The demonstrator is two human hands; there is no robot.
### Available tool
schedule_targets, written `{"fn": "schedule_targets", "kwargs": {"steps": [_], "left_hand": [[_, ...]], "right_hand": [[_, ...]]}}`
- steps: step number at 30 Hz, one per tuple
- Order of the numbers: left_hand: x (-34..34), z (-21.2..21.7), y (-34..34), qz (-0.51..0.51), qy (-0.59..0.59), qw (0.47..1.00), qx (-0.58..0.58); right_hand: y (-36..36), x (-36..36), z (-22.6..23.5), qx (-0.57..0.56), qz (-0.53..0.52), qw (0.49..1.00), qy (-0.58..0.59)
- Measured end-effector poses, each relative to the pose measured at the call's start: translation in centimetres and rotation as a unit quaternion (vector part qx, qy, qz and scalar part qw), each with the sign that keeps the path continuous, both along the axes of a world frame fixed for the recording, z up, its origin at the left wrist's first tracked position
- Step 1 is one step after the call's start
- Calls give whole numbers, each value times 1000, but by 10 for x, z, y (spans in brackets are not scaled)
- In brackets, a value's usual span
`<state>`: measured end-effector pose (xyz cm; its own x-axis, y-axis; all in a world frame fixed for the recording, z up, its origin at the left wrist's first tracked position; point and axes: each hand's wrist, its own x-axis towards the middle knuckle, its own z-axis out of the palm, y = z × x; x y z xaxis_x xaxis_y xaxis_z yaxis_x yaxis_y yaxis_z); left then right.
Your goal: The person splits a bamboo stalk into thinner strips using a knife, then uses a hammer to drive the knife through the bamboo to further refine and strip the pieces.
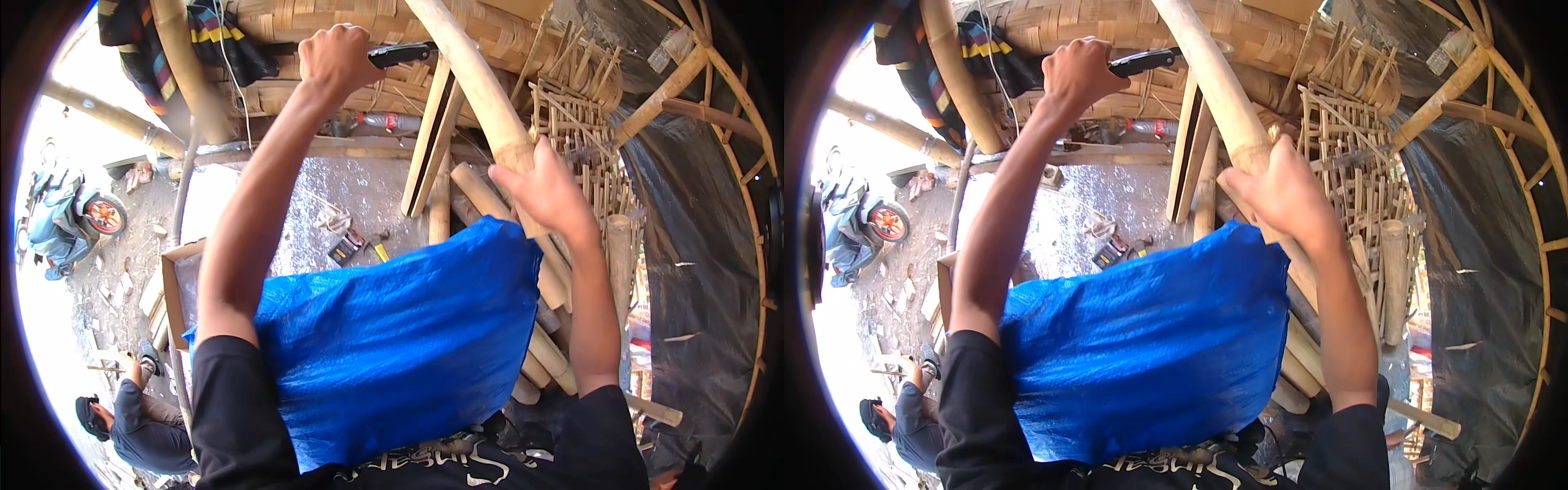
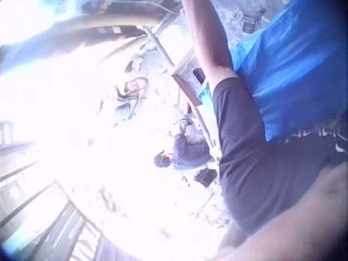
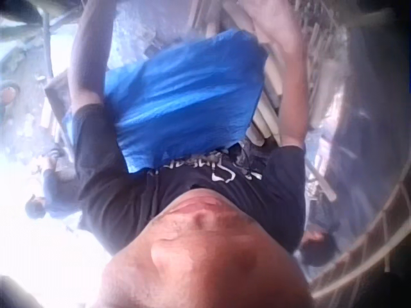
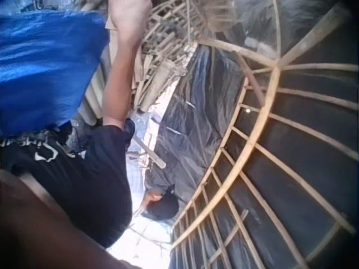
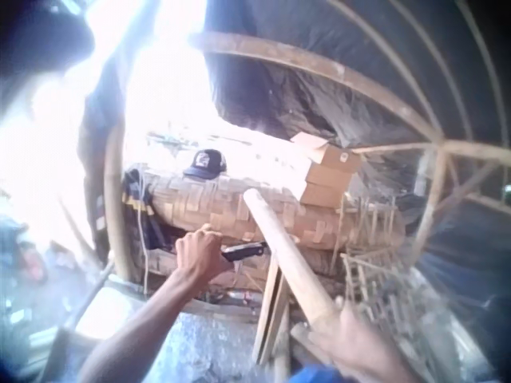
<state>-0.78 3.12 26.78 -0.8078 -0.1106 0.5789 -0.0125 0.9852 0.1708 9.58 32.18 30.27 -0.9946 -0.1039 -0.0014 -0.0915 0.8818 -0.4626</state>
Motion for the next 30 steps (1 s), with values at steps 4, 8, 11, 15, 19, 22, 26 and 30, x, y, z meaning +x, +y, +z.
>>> {"fn": "schedule_targets", "kwargs": {"steps": [4,8,11,15,19,22,26,30], "left_hand": [[-8,-32,14,38,177,972,148],[-15,-51,5,-8,272,913,305],[-25,-51,1,-85,289,873,384],[-33,-61,2,-116,297,834,451],[-45,-61,-10,-159,228,838,470],[-42,-60,-2,-173,214,848,454],[-47,-55,-3,-226,162,815,508],[-49,-48,2,-296,138,726,606]], "right_hand": [[9,-12,-17,0,-7,1000,21],[-10,-5,-21,12,-7,998,58],[-8,-7,-36,9,-14,996,93],[0,-7,-43,-8,6,994,107],[7,-8,-32,-43,-13,999,16],[8,-10,-25,-28,-12,999,12],[14,-11,-23,-45,-21,999,-5],[22,-11,-21,-68,-25,997,-20]]}}
